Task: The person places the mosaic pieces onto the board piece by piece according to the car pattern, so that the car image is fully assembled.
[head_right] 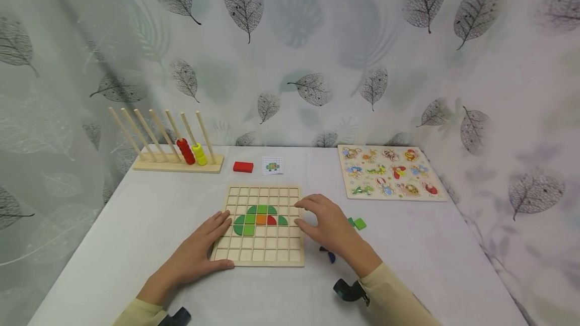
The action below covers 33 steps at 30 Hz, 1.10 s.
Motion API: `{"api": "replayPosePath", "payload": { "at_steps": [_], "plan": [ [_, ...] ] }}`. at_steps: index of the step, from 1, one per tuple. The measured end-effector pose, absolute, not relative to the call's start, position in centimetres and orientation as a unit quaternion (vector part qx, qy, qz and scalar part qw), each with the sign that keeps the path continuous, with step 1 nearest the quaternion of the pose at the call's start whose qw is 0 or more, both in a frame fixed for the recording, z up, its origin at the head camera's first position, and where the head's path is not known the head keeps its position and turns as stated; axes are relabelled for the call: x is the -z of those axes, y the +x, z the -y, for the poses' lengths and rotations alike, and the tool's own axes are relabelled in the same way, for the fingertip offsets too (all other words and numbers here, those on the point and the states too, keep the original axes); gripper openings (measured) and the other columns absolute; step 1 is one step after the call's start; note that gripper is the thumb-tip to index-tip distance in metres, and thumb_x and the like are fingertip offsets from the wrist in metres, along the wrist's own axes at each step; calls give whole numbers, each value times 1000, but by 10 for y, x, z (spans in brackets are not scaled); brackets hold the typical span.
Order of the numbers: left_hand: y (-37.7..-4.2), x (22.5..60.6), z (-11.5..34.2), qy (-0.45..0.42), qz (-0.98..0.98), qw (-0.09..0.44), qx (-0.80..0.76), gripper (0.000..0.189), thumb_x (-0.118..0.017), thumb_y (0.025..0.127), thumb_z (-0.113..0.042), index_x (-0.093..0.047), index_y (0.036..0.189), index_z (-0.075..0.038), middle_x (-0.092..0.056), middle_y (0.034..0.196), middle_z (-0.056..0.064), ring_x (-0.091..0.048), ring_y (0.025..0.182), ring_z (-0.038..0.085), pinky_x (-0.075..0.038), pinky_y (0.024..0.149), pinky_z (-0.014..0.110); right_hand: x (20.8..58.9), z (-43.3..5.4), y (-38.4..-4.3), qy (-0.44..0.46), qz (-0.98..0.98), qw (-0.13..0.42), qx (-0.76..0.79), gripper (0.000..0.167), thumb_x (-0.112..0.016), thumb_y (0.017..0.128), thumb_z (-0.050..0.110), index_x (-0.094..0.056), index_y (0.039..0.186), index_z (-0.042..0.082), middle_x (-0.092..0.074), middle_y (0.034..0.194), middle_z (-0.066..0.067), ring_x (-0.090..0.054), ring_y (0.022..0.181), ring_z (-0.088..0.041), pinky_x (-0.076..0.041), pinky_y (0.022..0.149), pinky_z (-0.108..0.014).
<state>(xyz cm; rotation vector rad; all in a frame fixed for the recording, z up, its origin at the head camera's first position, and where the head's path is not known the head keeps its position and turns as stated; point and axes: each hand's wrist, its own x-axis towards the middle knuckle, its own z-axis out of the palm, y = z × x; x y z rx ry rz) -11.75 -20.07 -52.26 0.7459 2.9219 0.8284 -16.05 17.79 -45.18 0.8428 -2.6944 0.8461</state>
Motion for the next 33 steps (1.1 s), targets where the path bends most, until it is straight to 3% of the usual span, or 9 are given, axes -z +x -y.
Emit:
{"api": "replayPosePath", "payload": {
  "at_steps": [4,14,33],
  "plan": [
    [-117,522,200,235,-935,14,-266,115,-78,84,-77,-40,169,-9,-28,178,2,-21,164,27,-29,127,55,454,-186,-159,281,907,112,-292,36,-90,91,18,-77,125,15,-71,126,4,-67,107,-13,-61,89,-40],
    [-116,521,201,233,-935,16,-265,115,-79,84,-76,-39,169,-9,-28,178,2,-20,164,27,-29,127,55,455,-206,-156,271,911,128,-284,36,-91,90,18,-78,124,17,-72,125,4,-69,113,-17,-62,93,-43],
    [-116,522,200,228,-937,21,-264,115,-77,84,-78,-40,168,-9,-28,178,2,-20,164,28,-28,128,55,454,-234,-149,230,929,124,-263,36,-92,88,17,-79,122,14,-74,124,1,-70,111,-21,-63,89,-46]
  ]
}}
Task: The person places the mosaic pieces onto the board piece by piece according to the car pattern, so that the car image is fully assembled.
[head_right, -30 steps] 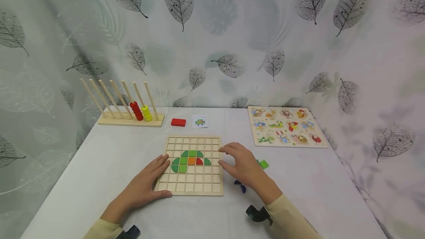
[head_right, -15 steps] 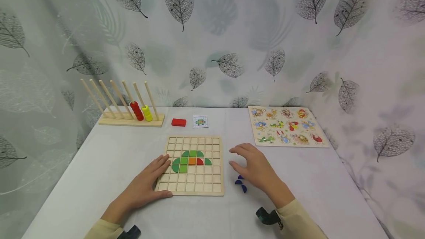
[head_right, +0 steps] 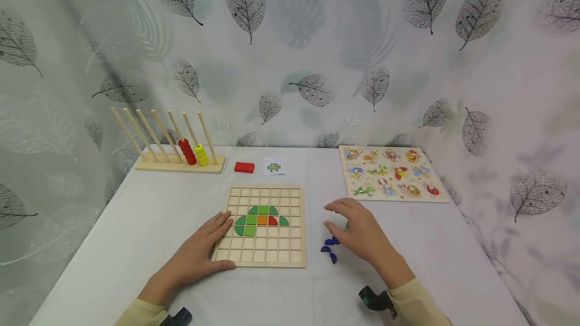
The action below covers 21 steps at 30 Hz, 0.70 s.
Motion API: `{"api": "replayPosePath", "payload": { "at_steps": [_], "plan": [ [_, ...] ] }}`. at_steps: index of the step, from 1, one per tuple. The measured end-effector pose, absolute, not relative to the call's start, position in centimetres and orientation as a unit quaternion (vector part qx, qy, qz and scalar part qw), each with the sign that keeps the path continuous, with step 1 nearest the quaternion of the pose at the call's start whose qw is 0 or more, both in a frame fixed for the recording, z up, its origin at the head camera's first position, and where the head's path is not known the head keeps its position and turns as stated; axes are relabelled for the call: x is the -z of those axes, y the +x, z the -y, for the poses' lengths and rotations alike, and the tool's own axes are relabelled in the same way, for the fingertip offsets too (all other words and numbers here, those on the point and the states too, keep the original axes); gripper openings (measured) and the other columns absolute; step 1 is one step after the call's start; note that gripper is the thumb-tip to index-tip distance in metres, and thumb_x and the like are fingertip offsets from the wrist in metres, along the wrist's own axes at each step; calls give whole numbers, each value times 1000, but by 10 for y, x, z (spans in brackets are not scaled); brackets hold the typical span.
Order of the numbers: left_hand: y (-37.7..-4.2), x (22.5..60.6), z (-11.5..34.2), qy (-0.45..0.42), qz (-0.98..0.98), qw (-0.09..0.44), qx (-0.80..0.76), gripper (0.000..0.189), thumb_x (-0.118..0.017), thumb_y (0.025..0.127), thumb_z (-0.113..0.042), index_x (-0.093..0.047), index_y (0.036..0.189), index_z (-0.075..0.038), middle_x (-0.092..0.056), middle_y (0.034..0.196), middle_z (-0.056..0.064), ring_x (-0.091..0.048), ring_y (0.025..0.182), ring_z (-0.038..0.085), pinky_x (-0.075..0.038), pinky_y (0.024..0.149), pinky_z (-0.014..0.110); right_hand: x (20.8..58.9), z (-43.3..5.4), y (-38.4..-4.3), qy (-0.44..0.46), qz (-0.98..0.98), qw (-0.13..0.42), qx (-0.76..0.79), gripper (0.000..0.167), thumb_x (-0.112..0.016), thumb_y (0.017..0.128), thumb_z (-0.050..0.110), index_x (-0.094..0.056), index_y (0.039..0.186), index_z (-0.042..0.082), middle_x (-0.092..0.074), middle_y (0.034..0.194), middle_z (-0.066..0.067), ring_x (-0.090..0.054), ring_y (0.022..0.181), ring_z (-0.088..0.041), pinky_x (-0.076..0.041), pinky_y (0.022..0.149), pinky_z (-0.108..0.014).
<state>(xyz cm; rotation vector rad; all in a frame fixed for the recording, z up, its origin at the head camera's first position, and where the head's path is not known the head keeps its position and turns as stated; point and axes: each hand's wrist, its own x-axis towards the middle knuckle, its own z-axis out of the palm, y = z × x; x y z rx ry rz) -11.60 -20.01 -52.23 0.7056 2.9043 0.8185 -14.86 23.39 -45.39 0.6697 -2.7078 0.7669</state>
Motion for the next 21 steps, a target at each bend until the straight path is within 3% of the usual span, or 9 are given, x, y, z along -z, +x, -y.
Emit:
{"api": "replayPosePath", "payload": {
  "at_steps": [6,14,21],
  "plan": [
    [-116,521,200,229,-936,19,-265,113,-77,85,-76,-41,168,-8,-28,178,3,-22,164,30,-29,127,57,455,-242,-145,214,934,120,-258,36,-93,88,15,-79,121,12,-75,123,-2,-69,119,-26,-61,97,-52],
    [-116,520,200,227,-938,20,-261,113,-76,86,-77,-41,168,-9,-28,178,3,-21,164,30,-30,127,57,458,-253,-140,200,939,119,-255,36,-91,89,14,-79,123,11,-74,124,-2,-70,106,-23,-62,88,-49],
    [-116,520,199,226,-938,27,-261,113,-75,85,-79,-40,168,-10,-28,178,2,-21,164,30,-29,127,57,461,-261,-134,175,946,101,-254,34,-89,90,12,-80,122,10,-73,123,-4,-69,101,-25,-62,88,-51]
  ]
}}
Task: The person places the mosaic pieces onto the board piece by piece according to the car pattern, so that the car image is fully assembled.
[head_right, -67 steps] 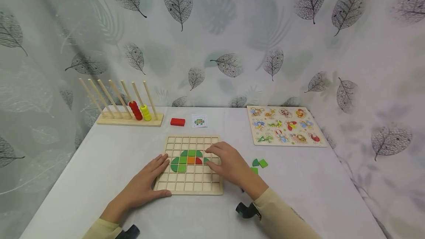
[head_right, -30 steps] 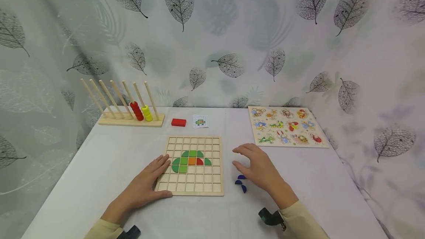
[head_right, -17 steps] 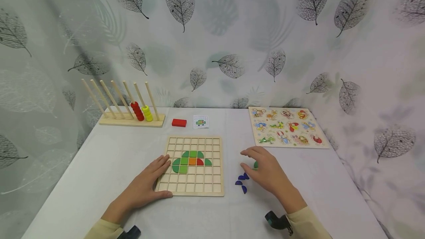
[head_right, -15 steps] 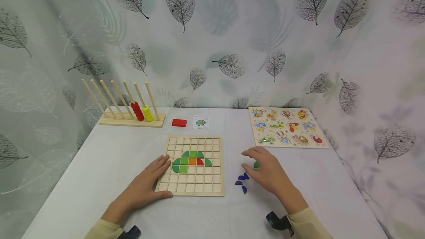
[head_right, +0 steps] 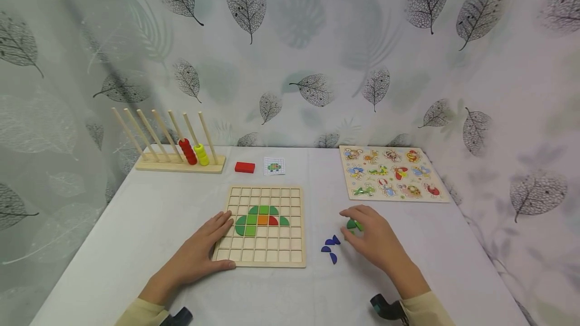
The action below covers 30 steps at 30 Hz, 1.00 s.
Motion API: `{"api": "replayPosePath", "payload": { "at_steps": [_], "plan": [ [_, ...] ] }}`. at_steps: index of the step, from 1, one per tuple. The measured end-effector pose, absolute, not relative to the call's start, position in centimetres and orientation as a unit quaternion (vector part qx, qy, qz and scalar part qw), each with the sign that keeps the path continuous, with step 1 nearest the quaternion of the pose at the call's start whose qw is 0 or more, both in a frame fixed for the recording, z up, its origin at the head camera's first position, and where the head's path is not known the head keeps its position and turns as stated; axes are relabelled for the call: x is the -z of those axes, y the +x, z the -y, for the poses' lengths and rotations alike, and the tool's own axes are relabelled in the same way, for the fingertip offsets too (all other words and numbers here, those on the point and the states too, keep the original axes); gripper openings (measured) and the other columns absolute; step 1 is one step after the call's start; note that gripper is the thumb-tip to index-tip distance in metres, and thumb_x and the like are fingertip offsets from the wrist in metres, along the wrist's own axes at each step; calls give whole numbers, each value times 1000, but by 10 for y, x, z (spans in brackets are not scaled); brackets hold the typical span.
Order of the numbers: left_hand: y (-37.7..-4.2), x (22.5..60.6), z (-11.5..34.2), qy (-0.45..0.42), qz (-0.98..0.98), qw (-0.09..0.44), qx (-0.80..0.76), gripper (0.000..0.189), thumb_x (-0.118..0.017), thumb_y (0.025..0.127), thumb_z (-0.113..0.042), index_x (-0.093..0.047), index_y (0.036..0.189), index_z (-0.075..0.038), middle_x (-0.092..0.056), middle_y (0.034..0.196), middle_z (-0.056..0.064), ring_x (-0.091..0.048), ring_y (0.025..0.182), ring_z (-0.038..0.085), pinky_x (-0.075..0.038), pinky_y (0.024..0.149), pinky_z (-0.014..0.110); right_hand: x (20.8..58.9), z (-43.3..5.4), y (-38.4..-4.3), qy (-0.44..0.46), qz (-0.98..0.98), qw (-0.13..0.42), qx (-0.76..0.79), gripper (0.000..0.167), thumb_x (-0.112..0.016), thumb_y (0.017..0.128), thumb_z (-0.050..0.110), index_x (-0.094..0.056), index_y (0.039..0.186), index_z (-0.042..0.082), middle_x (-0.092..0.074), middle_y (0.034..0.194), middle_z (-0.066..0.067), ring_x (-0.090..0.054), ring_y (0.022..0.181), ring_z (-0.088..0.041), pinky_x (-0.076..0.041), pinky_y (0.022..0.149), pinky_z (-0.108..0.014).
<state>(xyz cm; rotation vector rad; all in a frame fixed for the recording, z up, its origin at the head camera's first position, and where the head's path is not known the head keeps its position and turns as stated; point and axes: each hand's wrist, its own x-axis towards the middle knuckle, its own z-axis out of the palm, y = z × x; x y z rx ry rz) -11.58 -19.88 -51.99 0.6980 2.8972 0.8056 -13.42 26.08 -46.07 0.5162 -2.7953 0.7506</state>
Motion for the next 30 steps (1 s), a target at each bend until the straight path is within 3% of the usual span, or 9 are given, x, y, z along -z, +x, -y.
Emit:
{"api": "replayPosePath", "payload": {
  "at_steps": [20,30],
  "plan": [
    [-116,524,202,225,-938,25,-264,114,-76,85,-78,-39,170,-12,-25,179,-1,-18,165,26,-28,127,55,481,-274,-126,145,958,48,-242,27,-89,88,11,-81,114,15,-74,117,-1,-65,97,-18,-59,83,-46],
    [-116,520,200,229,-937,26,-261,112,-76,86,-77,-40,169,-10,-27,178,2,-20,165,29,-29,127,56,491,-278,-130,143,961,38,-234,29,-90,86,11,-81,113,12,-75,116,-5,-70,106,-27,-59,94,-55]
  ]
}}
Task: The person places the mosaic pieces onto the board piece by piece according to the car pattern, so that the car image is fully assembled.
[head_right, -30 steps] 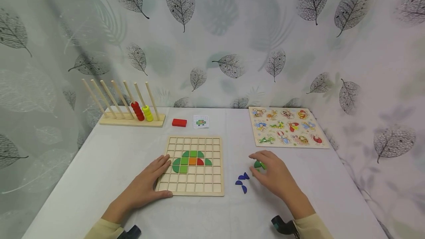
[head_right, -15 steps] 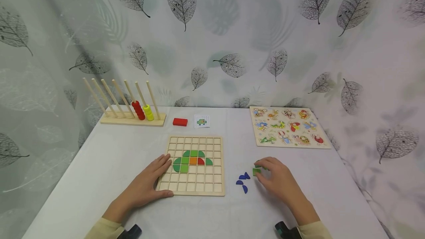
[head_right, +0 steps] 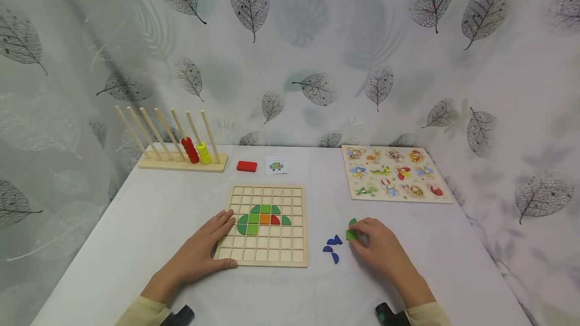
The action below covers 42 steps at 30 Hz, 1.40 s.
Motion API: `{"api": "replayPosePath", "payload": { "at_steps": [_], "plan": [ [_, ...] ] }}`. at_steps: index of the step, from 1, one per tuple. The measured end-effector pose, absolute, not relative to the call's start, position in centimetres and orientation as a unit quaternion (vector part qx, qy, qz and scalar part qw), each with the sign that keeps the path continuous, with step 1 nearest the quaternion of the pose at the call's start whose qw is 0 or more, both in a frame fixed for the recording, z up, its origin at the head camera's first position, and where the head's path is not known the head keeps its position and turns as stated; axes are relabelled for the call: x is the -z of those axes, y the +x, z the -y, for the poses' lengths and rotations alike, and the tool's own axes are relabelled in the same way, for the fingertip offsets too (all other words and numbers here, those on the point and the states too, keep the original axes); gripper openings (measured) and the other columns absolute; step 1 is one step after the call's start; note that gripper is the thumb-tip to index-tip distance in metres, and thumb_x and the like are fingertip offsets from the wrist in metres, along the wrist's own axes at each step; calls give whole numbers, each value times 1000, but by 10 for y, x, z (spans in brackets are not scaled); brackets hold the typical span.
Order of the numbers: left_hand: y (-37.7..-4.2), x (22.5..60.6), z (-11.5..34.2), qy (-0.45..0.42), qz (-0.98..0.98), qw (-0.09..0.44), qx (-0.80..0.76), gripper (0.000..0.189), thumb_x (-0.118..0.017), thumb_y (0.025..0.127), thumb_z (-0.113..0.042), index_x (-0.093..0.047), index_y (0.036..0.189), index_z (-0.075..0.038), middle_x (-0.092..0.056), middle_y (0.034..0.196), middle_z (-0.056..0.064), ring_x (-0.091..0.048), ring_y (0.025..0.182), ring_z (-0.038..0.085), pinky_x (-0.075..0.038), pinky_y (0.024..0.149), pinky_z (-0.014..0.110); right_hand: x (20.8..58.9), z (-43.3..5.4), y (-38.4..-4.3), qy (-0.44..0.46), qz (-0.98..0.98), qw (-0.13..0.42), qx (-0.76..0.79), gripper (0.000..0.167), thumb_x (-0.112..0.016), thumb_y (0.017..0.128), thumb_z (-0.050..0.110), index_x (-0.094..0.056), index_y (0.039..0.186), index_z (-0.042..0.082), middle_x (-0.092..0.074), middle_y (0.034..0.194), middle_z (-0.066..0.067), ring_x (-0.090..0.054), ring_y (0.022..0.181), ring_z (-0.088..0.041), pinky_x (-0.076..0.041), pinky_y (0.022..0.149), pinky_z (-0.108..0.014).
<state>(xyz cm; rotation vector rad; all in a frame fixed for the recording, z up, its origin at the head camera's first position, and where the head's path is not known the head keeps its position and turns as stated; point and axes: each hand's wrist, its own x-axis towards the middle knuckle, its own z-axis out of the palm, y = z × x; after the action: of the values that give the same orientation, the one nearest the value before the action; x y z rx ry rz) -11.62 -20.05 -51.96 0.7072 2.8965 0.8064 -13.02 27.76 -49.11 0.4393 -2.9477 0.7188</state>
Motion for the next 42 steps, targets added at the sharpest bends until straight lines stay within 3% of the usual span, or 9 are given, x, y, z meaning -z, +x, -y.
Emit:
{"api": "replayPosePath", "payload": {
  "at_steps": [12,31,42],
  "plan": [
    [-116,521,200,226,-938,34,-260,113,-75,86,-78,-40,169,-10,-26,178,2,-19,165,30,-29,127,57,496,-280,-131,141,964,34,-222,28,-90,86,10,-81,112,12,-73,115,-6,-69,112,-33,-57,99,-58],
    [-116,520,200,230,-939,25,-255,113,-74,86,-80,-41,168,-10,-27,178,2,-20,164,30,-30,127,56,498,-279,-132,129,967,31,-215,25,-90,86,11,-82,110,12,-72,110,-2,-68,104,-25,-59,94,-52],
    [-116,522,200,227,-939,18,-256,112,-76,85,-78,-41,168,-11,-28,178,1,-22,164,28,-32,126,57,492,-278,-131,128,965,41,-223,25,-90,86,11,-80,110,13,-73,112,-4,-69,110,-31,-57,97,-57]
  ]
}}
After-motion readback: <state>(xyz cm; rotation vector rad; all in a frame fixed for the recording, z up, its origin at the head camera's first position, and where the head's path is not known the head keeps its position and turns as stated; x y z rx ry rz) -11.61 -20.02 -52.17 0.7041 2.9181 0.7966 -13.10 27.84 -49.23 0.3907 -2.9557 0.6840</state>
